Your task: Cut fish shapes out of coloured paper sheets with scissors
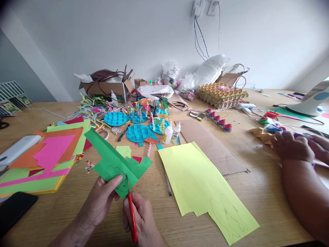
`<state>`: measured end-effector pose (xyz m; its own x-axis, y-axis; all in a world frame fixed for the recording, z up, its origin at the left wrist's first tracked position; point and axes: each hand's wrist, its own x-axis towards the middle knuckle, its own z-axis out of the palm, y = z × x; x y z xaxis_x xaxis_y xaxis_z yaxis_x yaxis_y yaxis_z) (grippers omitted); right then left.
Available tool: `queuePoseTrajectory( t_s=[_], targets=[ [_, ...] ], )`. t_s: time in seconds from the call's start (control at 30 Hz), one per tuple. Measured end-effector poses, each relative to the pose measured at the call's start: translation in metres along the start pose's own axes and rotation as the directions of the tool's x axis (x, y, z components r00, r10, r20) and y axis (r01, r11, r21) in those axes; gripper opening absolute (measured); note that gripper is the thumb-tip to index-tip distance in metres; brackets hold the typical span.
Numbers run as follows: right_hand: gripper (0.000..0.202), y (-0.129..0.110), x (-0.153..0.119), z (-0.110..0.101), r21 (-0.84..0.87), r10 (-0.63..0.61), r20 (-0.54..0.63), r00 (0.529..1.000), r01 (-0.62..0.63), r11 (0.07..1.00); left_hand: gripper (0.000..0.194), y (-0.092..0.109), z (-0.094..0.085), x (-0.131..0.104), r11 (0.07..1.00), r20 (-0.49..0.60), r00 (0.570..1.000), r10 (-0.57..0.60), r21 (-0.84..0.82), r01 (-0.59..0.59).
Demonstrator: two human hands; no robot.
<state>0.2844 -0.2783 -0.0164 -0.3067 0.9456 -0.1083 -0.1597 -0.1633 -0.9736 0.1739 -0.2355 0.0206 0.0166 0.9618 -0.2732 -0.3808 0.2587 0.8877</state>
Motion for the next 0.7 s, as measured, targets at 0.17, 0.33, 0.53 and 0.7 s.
queuePoseTrajectory(
  t_s=[0.17,0.33,0.53,0.7],
  targets=[
    [0.043,0.0016,-0.0004,0.0,0.0,0.005,-0.004,1.0,-0.005,1.0,0.024,-0.0006,-0.001,0.0007,1.0,0.001,1.0,0.003,-0.009,-0.003],
    [0.046,-0.0007,-0.0007,0.0011,-0.003,0.024,-0.003,1.0,-0.024,1.0,0.022,0.0005,-0.0021,0.0006,1.0,0.007,1.0,0.003,-0.004,-0.003],
    [0.047,-0.003,-0.0008,0.0007,-0.033,0.037,-0.006,0.999,-0.037,0.999,0.022,-0.0015,-0.0027,0.0016,1.0,0.022,1.0,0.011,0.005,-0.011],
    [0.044,-0.0011,-0.0017,-0.0002,-0.048,0.062,-0.008,0.998,-0.063,0.997,0.022,-0.0033,-0.0046,0.0022,0.999,0.034,0.999,0.027,0.021,-0.028]
  ],
)
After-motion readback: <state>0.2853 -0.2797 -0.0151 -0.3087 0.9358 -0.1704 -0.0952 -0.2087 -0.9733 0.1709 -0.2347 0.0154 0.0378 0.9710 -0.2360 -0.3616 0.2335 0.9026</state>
